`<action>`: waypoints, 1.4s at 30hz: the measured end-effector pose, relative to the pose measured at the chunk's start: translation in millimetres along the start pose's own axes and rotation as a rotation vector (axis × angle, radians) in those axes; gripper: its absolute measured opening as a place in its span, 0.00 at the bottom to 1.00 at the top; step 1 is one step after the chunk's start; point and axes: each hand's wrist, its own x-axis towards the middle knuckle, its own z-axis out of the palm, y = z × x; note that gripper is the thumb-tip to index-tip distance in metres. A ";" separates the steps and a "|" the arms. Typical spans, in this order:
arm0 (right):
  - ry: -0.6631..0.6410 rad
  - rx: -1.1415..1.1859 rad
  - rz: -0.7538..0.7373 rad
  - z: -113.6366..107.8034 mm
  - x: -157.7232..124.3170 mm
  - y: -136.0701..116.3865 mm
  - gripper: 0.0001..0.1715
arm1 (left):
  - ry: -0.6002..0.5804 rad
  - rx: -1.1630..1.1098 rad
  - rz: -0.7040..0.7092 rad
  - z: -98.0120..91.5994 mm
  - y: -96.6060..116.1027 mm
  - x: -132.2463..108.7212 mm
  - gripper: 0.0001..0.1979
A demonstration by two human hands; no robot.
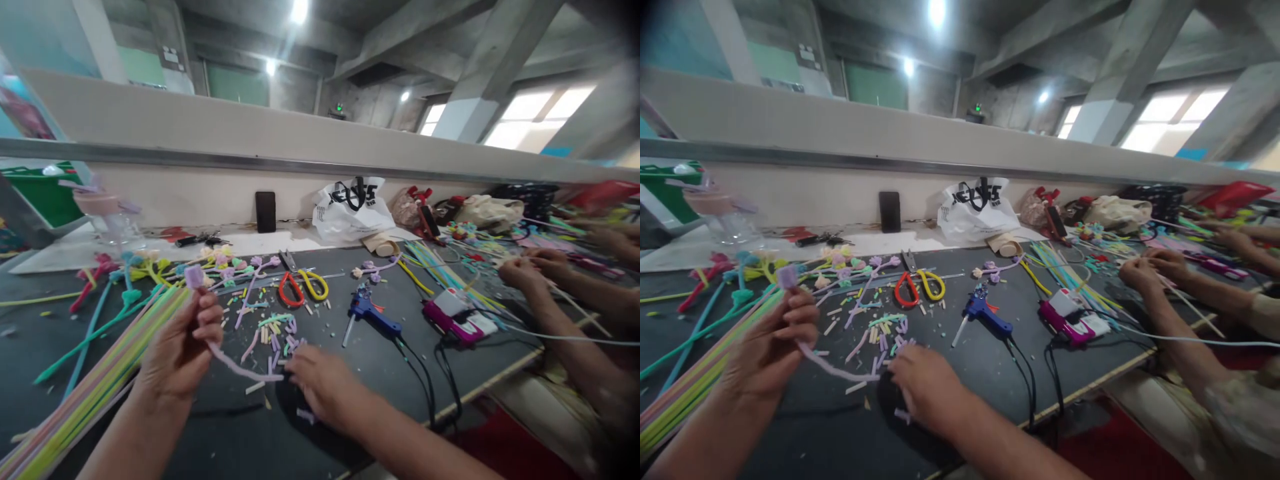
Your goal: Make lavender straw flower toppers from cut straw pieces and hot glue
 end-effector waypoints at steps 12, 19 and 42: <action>-0.076 -0.129 -0.182 -20.7 4.9 10.7 0.19 | -0.044 0.351 -0.446 -1.9 -22.8 -8.1 0.09; 0.293 0.028 0.123 -54.6 43.2 59.2 0.11 | 0.021 0.700 -0.548 -18.3 -50.4 -3.6 0.08; -0.050 0.038 0.093 -39.6 38.9 38.0 0.13 | 0.101 1.033 -0.373 -16.6 -74.1 -4.7 0.14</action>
